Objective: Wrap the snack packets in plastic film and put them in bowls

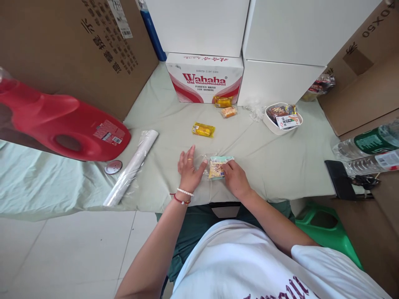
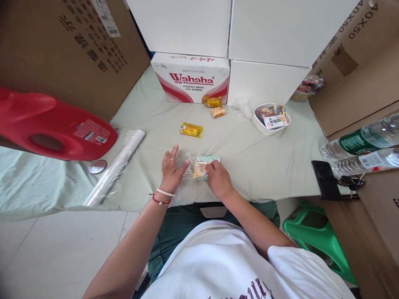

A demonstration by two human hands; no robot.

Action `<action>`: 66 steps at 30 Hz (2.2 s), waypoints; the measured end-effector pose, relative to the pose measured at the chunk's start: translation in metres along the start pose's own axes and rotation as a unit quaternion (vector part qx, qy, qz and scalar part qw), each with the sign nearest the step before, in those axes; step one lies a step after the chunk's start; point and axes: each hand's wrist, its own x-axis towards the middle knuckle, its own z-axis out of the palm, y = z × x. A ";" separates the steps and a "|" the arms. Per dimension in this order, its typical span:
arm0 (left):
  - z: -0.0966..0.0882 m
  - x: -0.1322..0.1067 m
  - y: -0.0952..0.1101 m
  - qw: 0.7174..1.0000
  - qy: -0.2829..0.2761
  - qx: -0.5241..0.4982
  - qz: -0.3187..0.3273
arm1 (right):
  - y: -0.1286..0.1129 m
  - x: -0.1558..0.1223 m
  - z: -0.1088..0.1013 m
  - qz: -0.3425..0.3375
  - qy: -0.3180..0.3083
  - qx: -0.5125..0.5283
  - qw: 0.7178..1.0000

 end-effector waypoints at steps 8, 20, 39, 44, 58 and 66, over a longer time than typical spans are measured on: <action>-0.006 0.010 -0.008 0.980 -0.139 -0.074 0.118 | 0.005 -0.003 0.003 -0.039 0.015 -0.011 0.999; -0.031 -0.023 -0.052 0.992 0.097 0.032 -0.076 | 0.005 -0.007 0.011 -0.046 0.031 0.049 0.997; 0.031 -0.062 0.059 0.978 -0.082 0.073 0.176 | 0.013 -0.020 0.002 0.029 0.020 0.339 0.940; 0.034 -0.079 0.055 0.934 -0.107 0.235 0.249 | 0.038 -0.019 -0.008 0.141 -0.043 0.548 0.823; 0.043 -0.061 0.040 0.934 -0.079 0.252 0.242 | 0.051 -0.003 -0.014 0.204 -0.037 0.495 0.844; 0.049 -0.059 0.027 0.976 0.023 0.126 0.179 | 0.029 -0.004 -0.018 0.218 -0.078 0.672 0.704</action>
